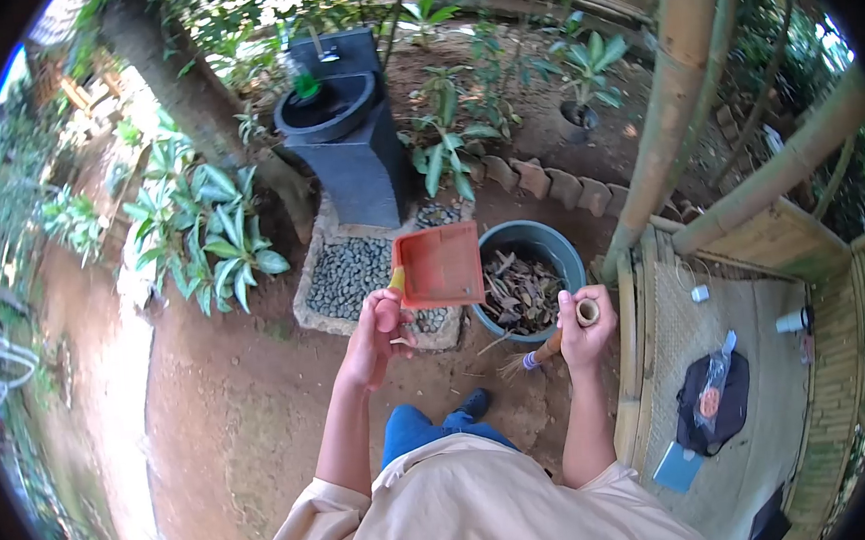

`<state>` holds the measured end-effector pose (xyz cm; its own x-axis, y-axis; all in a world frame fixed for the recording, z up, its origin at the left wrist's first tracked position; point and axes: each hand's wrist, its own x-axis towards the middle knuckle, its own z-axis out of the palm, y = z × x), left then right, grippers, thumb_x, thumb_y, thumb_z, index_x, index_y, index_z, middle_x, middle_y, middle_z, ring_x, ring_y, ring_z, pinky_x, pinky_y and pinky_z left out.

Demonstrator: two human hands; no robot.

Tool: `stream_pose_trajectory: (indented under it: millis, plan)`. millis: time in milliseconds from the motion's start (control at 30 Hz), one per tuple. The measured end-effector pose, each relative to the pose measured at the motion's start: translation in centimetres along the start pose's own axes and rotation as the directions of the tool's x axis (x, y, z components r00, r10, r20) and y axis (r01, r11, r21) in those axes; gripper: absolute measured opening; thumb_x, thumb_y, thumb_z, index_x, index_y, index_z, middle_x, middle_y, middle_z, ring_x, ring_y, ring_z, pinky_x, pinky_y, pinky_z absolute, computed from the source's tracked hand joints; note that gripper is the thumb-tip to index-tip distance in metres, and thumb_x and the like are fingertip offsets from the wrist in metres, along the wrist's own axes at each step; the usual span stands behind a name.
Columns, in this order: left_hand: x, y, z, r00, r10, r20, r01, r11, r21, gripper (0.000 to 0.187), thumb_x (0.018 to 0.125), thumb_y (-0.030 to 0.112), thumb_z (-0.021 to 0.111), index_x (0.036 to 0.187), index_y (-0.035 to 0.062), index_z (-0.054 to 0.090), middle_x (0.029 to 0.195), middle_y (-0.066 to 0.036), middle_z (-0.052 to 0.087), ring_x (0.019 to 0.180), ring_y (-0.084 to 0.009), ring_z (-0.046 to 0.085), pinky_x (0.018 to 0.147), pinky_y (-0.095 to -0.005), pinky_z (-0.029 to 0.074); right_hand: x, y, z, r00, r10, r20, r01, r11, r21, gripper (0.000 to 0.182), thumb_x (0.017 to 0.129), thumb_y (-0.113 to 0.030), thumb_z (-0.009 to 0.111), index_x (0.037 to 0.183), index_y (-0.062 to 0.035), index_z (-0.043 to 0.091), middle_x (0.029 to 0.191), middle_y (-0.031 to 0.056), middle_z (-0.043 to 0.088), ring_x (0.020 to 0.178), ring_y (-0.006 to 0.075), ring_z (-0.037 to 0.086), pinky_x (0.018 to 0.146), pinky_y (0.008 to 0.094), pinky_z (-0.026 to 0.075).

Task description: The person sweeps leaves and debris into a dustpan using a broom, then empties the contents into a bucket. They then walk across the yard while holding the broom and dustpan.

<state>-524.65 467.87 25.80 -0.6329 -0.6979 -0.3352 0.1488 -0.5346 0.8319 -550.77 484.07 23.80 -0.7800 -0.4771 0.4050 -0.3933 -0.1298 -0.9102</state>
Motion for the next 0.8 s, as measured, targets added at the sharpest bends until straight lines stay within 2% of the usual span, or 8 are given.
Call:
stream_pose_trajectory:
  millis: [67,100,200,333,467,600,667,800]
  plan:
    - [-1.8,0.2,-2.3,0.997,0.066,-0.031,-0.065,0.997,0.038,0.038,0.097,0.052,0.052,0.12,0.0217,0.045,0.101,-0.004,0.058,0.074,-0.0157,0.062,0.061,-0.0299,0.05,-0.5,-0.4,1.9,0.998,-0.018,0.066,0.017,1.0,0.01,0.022,0.086,-0.009,0.075,0.079,-0.004,0.054,0.066,0.0018,0.055,0.056,0.009,0.049,0.053,0.0257,0.041]
    - [-3.1,0.0,-3.6,0.986,0.162,-0.027,-0.158,0.981,0.115,0.038,0.097,0.041,0.058,0.126,0.0222,0.042,0.1,-0.004,0.059,0.073,-0.0138,0.063,0.06,-0.0286,0.052,-0.8,-0.8,2.9,0.995,-0.01,0.099,0.01,1.0,0.006,0.022,0.085,-0.011,0.075,0.08,-0.0038,0.055,0.067,0.0024,0.057,0.057,0.01,0.051,0.054,0.0263,0.042]
    - [-6.8,0.3,-7.0,0.952,0.084,-0.295,-0.06,0.994,0.091,0.037,0.099,0.033,0.058,0.13,0.0217,0.04,0.098,-0.003,0.061,0.07,-0.0118,0.063,0.059,-0.0267,0.052,-2.2,-2.5,6.3,0.974,0.015,0.227,-0.027,0.998,0.051,0.022,0.085,-0.013,0.076,0.081,-0.0038,0.056,0.066,0.0029,0.058,0.058,0.0111,0.053,0.055,0.0269,0.043]
    - [-13.3,-1.0,-12.4,0.848,0.268,-0.457,-0.163,0.953,0.257,0.031,0.101,0.026,0.055,0.129,0.0172,0.044,0.085,0.001,0.06,0.067,-0.0074,0.059,0.058,-0.024,0.049,-5.3,-4.7,10.7,0.914,-0.066,0.401,0.058,0.998,0.033,0.024,0.084,-0.014,0.077,0.075,-0.0046,0.057,0.065,0.0036,0.06,0.058,0.0128,0.056,0.055,0.0273,0.045]
    - [-22.6,-3.1,-16.8,0.611,0.413,-0.675,-0.023,0.862,0.506,0.031,0.094,0.025,0.067,0.12,0.0118,0.057,0.081,-0.003,0.066,0.065,-0.0087,0.057,0.062,-0.0273,0.048,-9.4,-8.7,15.0,0.816,-0.039,0.576,-0.035,0.992,0.117,0.031,0.086,-0.018,0.075,0.068,-0.0052,0.054,0.052,0.0034,0.058,0.048,0.0127,0.06,0.05,0.0275,0.044]
    - [-33.3,-3.9,-18.8,0.354,0.457,-0.816,0.119,0.843,0.524,0.031,0.084,0.025,0.076,0.108,0.0101,0.065,0.081,-0.006,0.065,0.066,-0.0153,0.057,0.065,-0.031,0.048,-14.1,-11.6,19.0,0.742,-0.219,0.633,0.1,0.971,0.218,0.031,0.088,-0.019,0.073,0.069,-0.0045,0.054,0.054,0.0035,0.06,0.054,0.0114,0.061,0.053,0.0259,0.045]
    - [-38.5,-5.0,-20.0,0.208,0.51,-0.835,0.192,0.816,0.546,0.032,0.08,0.025,0.079,0.106,0.0102,0.067,0.081,-0.007,0.063,0.069,-0.0201,0.059,0.067,-0.0339,0.049,-16.7,-13.7,21.1,0.723,-0.191,0.664,0.01,0.964,0.267,0.03,0.09,-0.018,0.072,0.07,-0.0041,0.053,0.058,0.0032,0.06,0.055,0.0102,0.06,0.055,0.0245,0.045]
    - [-48.0,-8.5,-22.3,-0.09,0.605,-0.791,0.387,0.753,0.532,0.036,0.076,0.026,0.082,0.104,0.01,0.067,0.085,-0.008,0.06,0.077,-0.0274,0.06,0.072,-0.039,0.049,-21.8,-18.6,26.7,0.651,-0.313,0.692,-0.005,0.909,0.416,0.027,0.093,-0.013,0.067,0.072,-0.0049,0.052,0.064,0.0023,0.058,0.058,0.0083,0.055,0.055,0.0235,0.044]
